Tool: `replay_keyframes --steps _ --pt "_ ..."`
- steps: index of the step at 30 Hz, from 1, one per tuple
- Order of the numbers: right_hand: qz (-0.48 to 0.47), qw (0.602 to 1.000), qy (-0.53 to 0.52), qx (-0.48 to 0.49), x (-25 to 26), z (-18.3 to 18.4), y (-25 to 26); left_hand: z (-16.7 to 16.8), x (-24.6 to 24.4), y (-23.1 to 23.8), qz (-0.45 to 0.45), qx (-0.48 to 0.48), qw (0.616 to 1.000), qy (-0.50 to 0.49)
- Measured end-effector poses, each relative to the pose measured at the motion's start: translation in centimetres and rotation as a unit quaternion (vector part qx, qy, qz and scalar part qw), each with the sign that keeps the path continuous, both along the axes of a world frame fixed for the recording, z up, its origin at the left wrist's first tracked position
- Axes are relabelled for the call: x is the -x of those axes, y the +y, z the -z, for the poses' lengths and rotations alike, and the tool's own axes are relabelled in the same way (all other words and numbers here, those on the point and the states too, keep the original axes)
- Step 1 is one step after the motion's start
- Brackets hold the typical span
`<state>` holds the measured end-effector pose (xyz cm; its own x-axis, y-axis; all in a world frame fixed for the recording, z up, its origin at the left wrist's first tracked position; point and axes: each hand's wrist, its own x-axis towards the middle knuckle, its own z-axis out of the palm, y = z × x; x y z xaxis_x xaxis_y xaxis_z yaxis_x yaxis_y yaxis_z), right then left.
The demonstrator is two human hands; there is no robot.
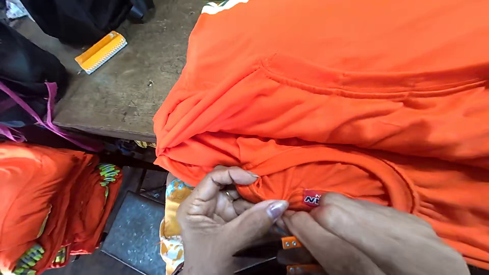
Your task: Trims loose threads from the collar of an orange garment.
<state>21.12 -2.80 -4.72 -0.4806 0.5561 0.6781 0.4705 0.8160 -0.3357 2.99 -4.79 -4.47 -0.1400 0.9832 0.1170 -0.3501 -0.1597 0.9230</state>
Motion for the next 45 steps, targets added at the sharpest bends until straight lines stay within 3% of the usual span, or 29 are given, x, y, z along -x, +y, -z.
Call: replay_keyframes --steps 5,8,13,19,37,39,42,45 --pt "0.001 0.998 0.016 0.055 -0.3 0.4 -0.8 -0.4 -0.1 0.2 0.019 0.004 1.000 -0.013" --pt "0.070 0.992 -0.016 0.103 -2.2 0.5 -1.2 -0.5 0.1 0.1 0.032 0.004 0.999 -0.012" --pt "0.152 0.986 -0.061 0.026 -4.2 1.9 -1.3 -0.8 0.3 -0.1 0.039 0.020 0.999 -0.015" --pt "0.142 0.989 -0.034 -0.021 -2.6 2.1 -0.9 -1.2 0.1 -0.2 0.021 0.040 0.999 -0.006" --pt "0.169 0.985 -0.013 -0.028 -1.5 2.5 -0.2 -1.4 -0.2 -0.8 0.005 0.070 0.997 0.010" --pt "0.152 0.988 0.015 0.012 -1.7 2.2 0.0 -1.6 -0.2 -1.0 -0.005 0.068 0.997 0.043" --pt "0.108 0.978 0.119 0.133 -3.1 2.0 0.2 -1.0 0.1 -1.3 -0.016 -0.011 0.980 0.196" --pt "0.080 0.916 0.284 0.271 -3.9 2.0 -0.2 -0.4 0.4 -1.4 -0.012 -0.086 0.941 0.327"
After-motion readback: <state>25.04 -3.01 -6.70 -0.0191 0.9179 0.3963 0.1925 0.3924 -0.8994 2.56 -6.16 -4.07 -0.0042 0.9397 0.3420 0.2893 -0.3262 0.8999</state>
